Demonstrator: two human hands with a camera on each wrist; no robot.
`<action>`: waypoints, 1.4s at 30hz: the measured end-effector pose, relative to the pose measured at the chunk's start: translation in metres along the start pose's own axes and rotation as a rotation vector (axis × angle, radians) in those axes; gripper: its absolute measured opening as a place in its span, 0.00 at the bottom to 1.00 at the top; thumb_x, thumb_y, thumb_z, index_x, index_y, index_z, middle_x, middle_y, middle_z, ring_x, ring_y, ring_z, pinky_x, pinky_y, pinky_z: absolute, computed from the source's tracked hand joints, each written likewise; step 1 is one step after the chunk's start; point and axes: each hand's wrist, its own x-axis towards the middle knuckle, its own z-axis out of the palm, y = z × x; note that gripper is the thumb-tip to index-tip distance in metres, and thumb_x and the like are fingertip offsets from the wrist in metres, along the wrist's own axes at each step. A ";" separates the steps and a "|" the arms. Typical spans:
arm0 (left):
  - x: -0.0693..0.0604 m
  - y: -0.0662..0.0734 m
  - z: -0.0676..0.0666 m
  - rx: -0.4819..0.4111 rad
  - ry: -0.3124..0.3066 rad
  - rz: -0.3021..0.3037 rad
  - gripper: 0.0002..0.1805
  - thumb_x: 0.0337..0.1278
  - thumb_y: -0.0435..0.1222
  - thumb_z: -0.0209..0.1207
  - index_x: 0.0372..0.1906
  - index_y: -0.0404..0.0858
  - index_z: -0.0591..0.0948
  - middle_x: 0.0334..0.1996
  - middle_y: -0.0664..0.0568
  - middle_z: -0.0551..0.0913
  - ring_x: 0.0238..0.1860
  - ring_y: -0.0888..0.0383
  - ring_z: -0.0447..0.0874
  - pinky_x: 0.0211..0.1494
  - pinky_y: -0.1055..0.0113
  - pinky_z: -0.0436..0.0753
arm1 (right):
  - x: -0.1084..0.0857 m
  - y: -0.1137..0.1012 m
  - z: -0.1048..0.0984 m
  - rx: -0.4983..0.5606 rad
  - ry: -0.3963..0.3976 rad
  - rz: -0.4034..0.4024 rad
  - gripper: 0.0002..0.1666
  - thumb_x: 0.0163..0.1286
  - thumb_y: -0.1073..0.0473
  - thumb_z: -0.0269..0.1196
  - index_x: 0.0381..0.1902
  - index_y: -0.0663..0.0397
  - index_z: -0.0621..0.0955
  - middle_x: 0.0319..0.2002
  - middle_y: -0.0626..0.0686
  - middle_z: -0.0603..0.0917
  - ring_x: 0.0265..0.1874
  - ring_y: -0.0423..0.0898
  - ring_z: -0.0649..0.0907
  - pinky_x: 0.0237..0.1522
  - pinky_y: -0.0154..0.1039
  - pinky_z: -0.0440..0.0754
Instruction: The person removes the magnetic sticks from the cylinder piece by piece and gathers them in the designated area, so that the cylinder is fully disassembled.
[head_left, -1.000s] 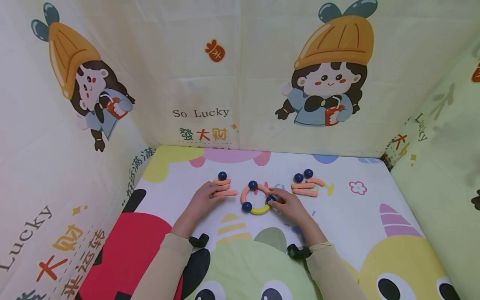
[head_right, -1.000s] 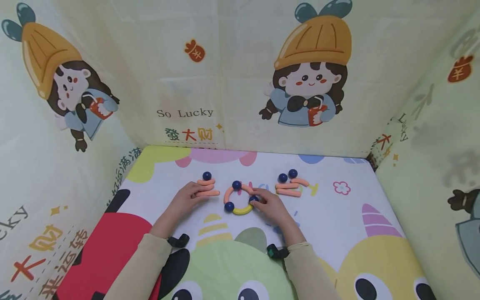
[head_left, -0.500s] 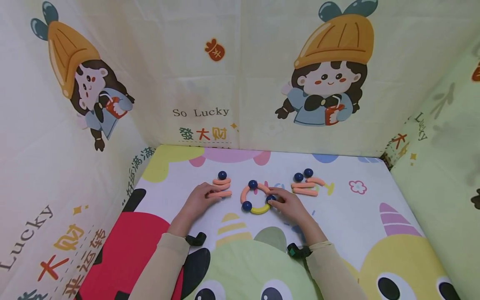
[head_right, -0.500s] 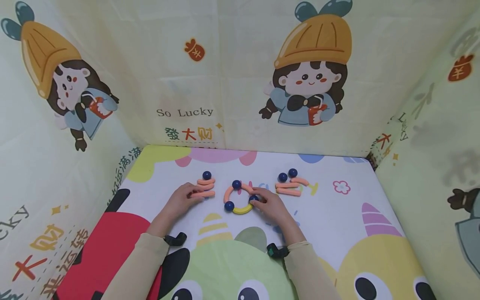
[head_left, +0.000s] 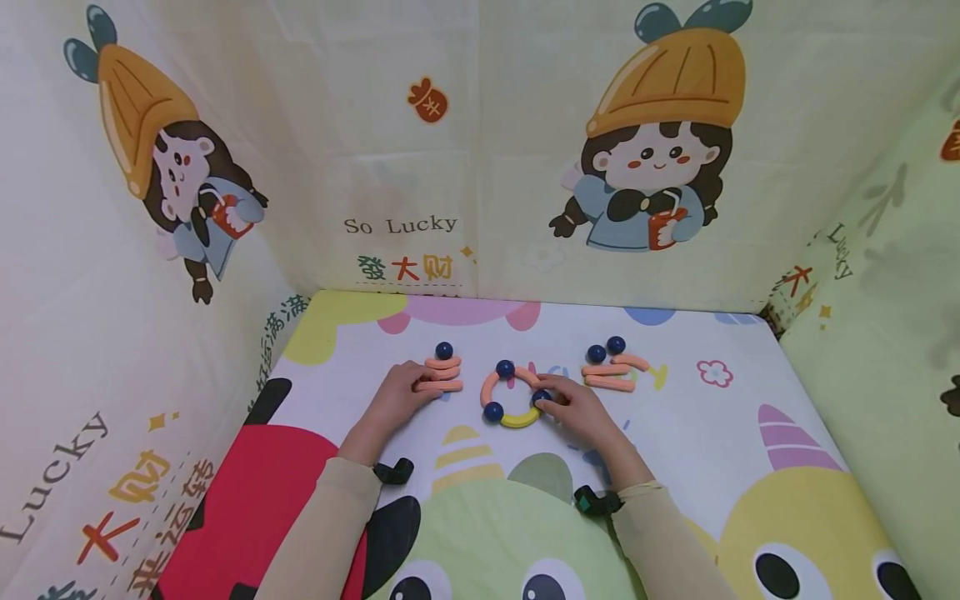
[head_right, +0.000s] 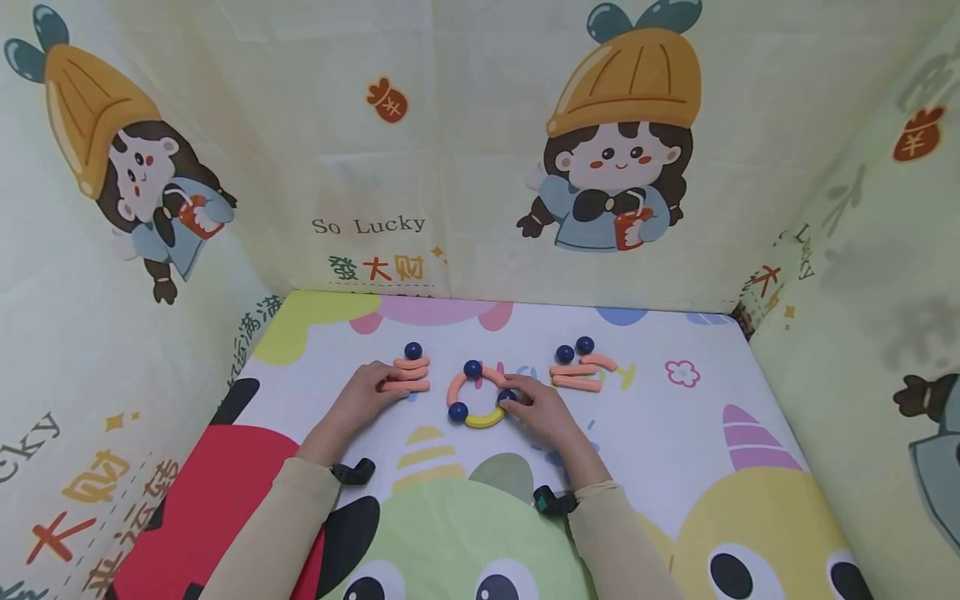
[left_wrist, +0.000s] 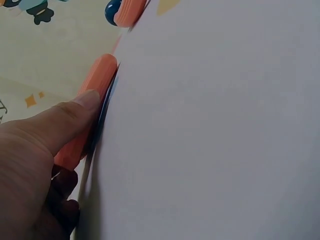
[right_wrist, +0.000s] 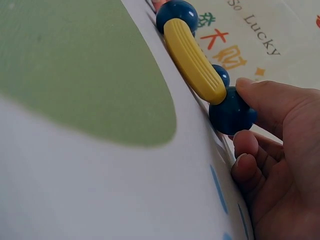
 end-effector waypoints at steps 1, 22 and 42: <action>0.000 0.000 0.000 0.003 -0.001 -0.005 0.22 0.56 0.52 0.67 0.54 0.48 0.85 0.49 0.52 0.81 0.55 0.50 0.75 0.58 0.55 0.76 | 0.000 0.000 0.000 0.003 -0.002 -0.001 0.23 0.68 0.43 0.64 0.60 0.31 0.80 0.65 0.44 0.77 0.42 0.47 0.76 0.42 0.41 0.75; -0.002 0.007 0.004 0.127 0.085 0.051 0.18 0.58 0.47 0.68 0.52 0.49 0.85 0.48 0.50 0.77 0.52 0.51 0.72 0.56 0.57 0.74 | -0.001 0.002 0.001 0.047 0.006 -0.022 0.22 0.68 0.42 0.65 0.59 0.32 0.80 0.64 0.44 0.78 0.40 0.47 0.78 0.38 0.40 0.77; -0.014 0.061 0.038 -0.053 -0.247 0.323 0.22 0.64 0.51 0.62 0.62 0.55 0.78 0.58 0.65 0.75 0.38 0.66 0.75 0.43 0.71 0.78 | -0.002 0.000 0.000 0.036 0.005 -0.022 0.21 0.68 0.43 0.65 0.59 0.30 0.80 0.63 0.44 0.79 0.38 0.47 0.77 0.36 0.40 0.77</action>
